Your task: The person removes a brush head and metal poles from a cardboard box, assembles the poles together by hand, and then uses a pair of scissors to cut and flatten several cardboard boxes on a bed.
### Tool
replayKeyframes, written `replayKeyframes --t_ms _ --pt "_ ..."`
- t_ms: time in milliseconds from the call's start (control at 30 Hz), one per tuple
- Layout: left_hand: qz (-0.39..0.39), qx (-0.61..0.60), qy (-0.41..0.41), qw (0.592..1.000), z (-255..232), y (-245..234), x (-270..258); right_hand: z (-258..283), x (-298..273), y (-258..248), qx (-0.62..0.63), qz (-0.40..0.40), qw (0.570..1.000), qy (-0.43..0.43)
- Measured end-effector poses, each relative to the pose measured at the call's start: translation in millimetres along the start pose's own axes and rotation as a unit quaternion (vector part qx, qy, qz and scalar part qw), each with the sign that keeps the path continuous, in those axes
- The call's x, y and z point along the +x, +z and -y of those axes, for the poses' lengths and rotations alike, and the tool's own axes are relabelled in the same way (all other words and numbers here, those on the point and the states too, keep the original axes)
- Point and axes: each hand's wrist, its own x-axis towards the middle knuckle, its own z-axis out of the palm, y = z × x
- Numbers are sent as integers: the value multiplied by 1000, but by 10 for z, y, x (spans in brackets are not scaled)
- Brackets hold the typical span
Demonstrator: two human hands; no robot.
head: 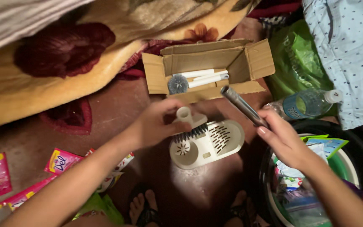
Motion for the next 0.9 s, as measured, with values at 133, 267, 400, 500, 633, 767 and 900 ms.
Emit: replayKeyframes --t_ms 133,267,400,500,633,767,900 --pt "19 110 136 985 -523 48 -1 447 -53 -317 -44 -1 995 -95" --pt "-30 331 245 911 -826 53 -7 898 -124 -650 -210 -5 975 -77" --pt "-55 424 267 863 -1065 17 3 1185 -207 -794 -398 -38 916 -39" --pt "-52 485 262 833 -1239 23 -41 1371 -243 -821 -449 -66 889 -52" --pt "-56 538 254 802 -1377 71 -52 1626 -253 -850 -492 -108 848 -167" --pt "-27 548 207 810 -1387 141 26 1738 -251 -835 -555 -99 811 -155" --pt "-28 535 193 822 -1338 121 72 1718 -158 -833 -525 -110 821 -195"
